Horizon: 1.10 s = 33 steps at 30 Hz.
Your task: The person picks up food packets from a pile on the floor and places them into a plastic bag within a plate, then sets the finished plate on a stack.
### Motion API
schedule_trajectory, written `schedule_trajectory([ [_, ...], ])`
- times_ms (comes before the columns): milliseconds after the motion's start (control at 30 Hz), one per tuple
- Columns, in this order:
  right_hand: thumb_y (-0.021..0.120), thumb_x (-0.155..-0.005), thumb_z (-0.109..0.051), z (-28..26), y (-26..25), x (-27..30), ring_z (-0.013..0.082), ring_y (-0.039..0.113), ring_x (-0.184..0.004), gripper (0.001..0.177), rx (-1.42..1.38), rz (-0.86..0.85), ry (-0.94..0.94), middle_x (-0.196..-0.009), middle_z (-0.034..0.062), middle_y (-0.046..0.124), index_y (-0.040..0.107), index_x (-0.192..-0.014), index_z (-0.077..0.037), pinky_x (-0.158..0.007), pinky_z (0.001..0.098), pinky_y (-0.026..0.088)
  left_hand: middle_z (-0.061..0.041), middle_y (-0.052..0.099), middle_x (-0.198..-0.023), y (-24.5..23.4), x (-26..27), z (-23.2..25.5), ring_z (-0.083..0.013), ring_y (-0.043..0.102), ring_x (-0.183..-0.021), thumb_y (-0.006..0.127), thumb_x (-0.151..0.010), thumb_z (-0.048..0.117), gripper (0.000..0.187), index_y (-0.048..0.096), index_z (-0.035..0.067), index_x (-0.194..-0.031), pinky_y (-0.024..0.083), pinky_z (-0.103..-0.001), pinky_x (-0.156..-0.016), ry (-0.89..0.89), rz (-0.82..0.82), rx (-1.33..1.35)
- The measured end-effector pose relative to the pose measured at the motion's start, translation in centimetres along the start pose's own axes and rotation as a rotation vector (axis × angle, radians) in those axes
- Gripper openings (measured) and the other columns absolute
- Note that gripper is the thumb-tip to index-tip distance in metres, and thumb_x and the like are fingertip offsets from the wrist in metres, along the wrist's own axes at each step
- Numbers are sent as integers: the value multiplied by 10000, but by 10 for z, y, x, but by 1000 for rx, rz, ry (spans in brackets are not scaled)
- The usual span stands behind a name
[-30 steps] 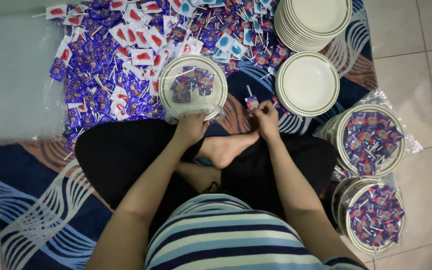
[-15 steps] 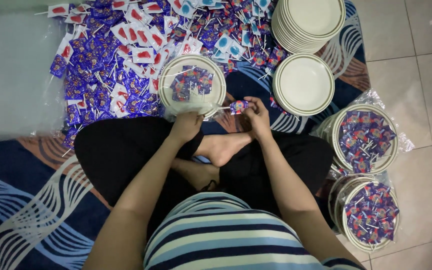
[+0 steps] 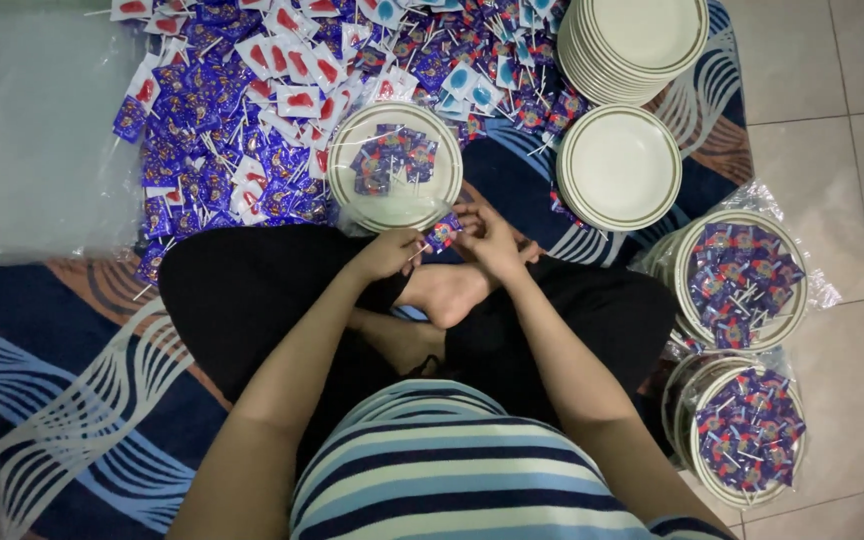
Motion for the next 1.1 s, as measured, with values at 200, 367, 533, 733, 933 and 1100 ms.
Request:
schedule_trajectory([
  [200,716,-841,20,1,-6,7,184,674,-871,399,11,11,15,-971,107,710,672,-1237,-9,-841,357,591,-85,538,-752,-1,26,-1,-173,522,-561,458,-934,21,300,600,-86,-1176,458,-291,-486,-296,-59,340],
  [367,746,-821,-138,46,-34,-10,109,730,-896,371,284,93,132,-942,-64,782,732,-1170,-264,-853,320,586,-59,542,-674,-7,-9,-52,-176,538,-488,420,-972,80,257,553,-5,-1176,429,-290,-409,-336,97,333],
  [533,762,-827,-188,34,-41,-1,195,733,-969,320,295,157,208,-966,-15,789,756,-1140,-252,-902,396,573,-86,570,-631,-10,-25,-55,-205,556,-467,456,-1026,214,334,588,-17,-1228,436,-302,-381,-292,436,393],
  [733,763,-838,-226,24,-38,-1,184,733,-974,303,258,180,241,-957,-25,791,755,-1140,-245,-899,376,573,24,422,-717,-6,-66,-68,-125,455,-557,383,-940,24,122,495,60,-973,354,-220,-476,-191,537,980],
  [933,739,-843,-248,34,-39,-2,287,698,-1076,320,291,176,274,-1031,32,782,757,-1162,-224,-985,447,525,-7,351,-821,-17,-107,-88,-166,392,-634,339,-1023,44,119,363,68,-909,371,-302,-587,-75,601,1249],
  [1100,747,-837,-287,34,-37,-3,274,702,-1095,316,333,173,315,-1053,-8,782,764,-1152,-283,-993,433,529,-80,483,-787,-30,-119,-99,-242,472,-580,414,-998,35,72,485,27,-987,455,-343,-528,-211,778,1134],
])
Point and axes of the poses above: each hand's wrist, its own x-axis away from the middle knuckle, its own y-axis out of the palm, z = x × y, the point moved 3 cm from there along -x, towards the middle knuckle
